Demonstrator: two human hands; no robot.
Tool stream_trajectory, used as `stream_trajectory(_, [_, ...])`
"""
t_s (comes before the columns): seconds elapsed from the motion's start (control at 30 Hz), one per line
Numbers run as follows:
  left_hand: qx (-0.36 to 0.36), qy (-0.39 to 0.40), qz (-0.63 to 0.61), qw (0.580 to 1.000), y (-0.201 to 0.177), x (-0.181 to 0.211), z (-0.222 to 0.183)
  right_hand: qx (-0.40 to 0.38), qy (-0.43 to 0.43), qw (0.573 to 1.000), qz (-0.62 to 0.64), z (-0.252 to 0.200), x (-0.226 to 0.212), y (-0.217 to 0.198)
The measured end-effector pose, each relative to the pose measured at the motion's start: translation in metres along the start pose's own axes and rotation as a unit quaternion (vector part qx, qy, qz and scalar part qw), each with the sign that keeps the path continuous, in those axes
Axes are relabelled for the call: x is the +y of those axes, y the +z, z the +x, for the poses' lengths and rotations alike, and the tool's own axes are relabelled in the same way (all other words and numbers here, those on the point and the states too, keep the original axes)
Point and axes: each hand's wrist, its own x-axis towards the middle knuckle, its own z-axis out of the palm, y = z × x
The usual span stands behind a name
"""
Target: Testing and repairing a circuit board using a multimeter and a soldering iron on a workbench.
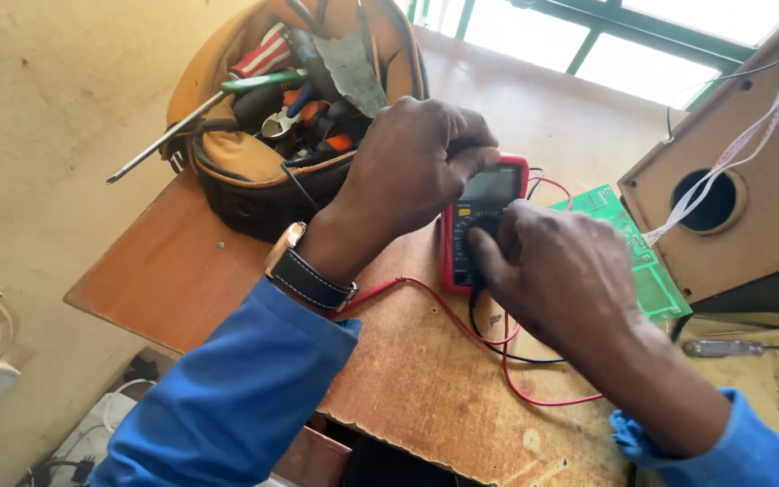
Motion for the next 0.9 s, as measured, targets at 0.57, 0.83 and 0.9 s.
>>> stream_trajectory(0.57, [0.011,0.055,-0.003,0.998,0.000,-0.013,-0.006,0.103,-0.340,0.923,0.149,0.008,0.023,0.016])
stream_trajectory(0.83, [0.005,0.046,-0.005,0.999,0.001,-0.009,-0.004,0.086,-0.435,0.881,0.166,0.018,0.038,0.012])
stream_trajectory(0.9, [0.004,0.047,-0.006,0.999,0.000,-0.008,-0.005,0.075,-0.445,0.879,0.155,0.022,0.041,0.011])
